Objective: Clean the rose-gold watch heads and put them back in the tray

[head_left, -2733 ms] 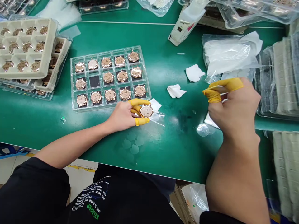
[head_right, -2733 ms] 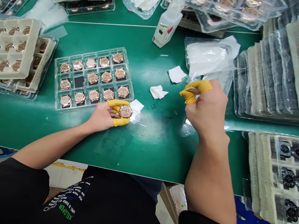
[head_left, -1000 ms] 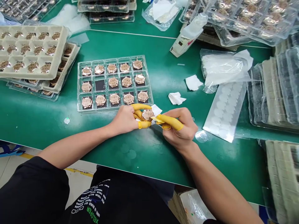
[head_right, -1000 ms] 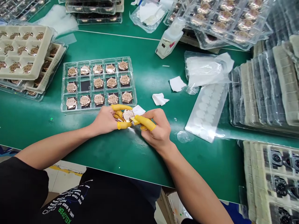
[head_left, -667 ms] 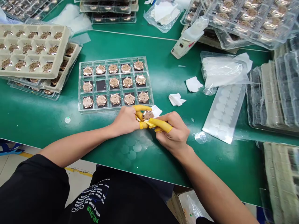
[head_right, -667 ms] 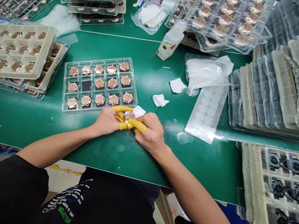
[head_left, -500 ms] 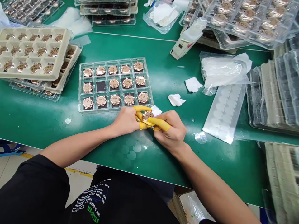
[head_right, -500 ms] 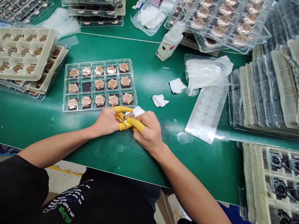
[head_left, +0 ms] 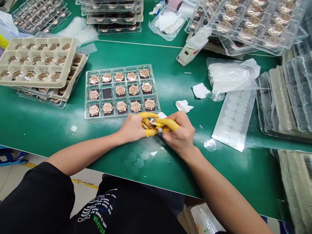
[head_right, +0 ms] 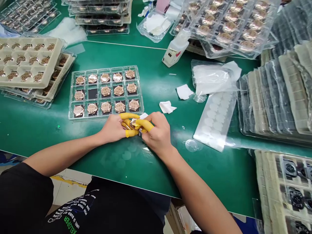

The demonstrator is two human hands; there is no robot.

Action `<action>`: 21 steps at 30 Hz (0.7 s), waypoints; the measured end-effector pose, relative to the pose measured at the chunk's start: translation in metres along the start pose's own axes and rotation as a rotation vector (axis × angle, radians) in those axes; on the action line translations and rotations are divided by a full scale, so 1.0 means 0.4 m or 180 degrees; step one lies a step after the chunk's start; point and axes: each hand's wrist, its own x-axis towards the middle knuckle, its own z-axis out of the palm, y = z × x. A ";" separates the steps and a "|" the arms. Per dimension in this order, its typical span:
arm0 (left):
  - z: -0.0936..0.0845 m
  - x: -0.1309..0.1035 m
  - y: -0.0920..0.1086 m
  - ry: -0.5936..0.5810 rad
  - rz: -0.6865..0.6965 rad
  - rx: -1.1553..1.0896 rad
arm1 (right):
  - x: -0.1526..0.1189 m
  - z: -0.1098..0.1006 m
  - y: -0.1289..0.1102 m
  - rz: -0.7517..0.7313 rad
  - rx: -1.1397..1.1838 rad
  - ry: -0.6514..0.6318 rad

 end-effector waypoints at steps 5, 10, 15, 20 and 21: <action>0.001 -0.001 -0.003 -0.0001 -0.0033 -0.0063 | 0.004 0.006 -0.003 -0.0038 0.0064 0.0142; 0.005 -0.003 -0.004 -0.0142 0.0112 0.0070 | 0.006 0.002 0.010 0.0393 0.0101 0.0050; 0.005 -0.002 -0.006 -0.0026 0.0137 -0.0129 | -0.018 -0.064 0.113 0.1096 -0.0672 0.0234; 0.006 -0.005 -0.012 -0.0130 0.0350 -0.0180 | -0.031 -0.068 0.081 0.1260 0.0083 -0.0342; 0.007 -0.005 -0.013 -0.0141 0.0383 -0.0184 | -0.027 -0.061 0.057 0.1432 0.0492 -0.0651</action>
